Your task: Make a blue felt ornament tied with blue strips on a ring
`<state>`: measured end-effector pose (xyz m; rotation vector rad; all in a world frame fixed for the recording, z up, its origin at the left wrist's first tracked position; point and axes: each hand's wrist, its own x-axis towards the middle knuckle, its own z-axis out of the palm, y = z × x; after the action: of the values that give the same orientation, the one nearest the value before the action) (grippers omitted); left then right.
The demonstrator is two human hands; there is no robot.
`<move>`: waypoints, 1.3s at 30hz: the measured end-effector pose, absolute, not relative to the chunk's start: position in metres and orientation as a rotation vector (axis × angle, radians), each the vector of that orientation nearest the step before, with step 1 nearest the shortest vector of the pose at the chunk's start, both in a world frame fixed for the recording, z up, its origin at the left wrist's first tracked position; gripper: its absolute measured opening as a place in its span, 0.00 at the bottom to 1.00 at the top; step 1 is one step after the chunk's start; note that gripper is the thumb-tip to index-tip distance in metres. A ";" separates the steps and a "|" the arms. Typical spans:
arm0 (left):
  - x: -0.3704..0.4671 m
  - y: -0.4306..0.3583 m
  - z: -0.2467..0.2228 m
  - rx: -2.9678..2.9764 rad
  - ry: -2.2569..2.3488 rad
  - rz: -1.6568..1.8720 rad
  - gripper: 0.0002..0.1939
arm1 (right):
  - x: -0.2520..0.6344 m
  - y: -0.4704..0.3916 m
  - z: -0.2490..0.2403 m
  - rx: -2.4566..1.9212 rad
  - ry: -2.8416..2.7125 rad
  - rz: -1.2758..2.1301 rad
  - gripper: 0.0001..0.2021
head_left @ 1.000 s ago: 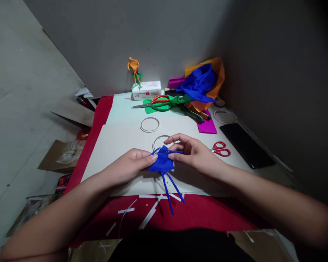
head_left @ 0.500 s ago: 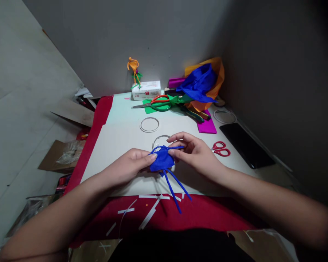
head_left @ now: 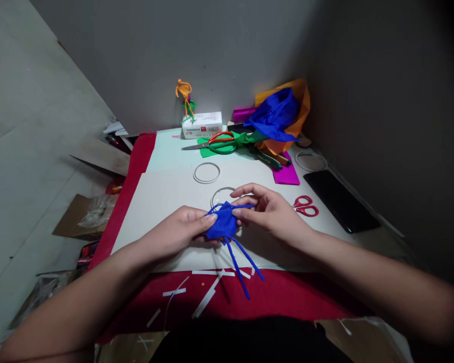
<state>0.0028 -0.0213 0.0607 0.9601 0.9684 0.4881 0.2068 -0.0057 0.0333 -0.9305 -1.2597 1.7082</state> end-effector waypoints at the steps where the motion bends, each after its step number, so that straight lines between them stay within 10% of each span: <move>1: 0.002 -0.021 0.060 0.969 0.980 0.483 0.15 | 0.207 -0.006 0.033 -0.931 -1.260 1.705 0.15; 39: 0.006 -0.024 0.067 1.139 1.077 0.447 0.17 | 0.204 -0.009 0.033 -1.005 -1.185 1.680 0.17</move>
<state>0.0060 -0.0236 0.0666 1.1394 1.0771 0.4475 0.2043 -0.0091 0.0331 -1.0053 -1.1852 1.6797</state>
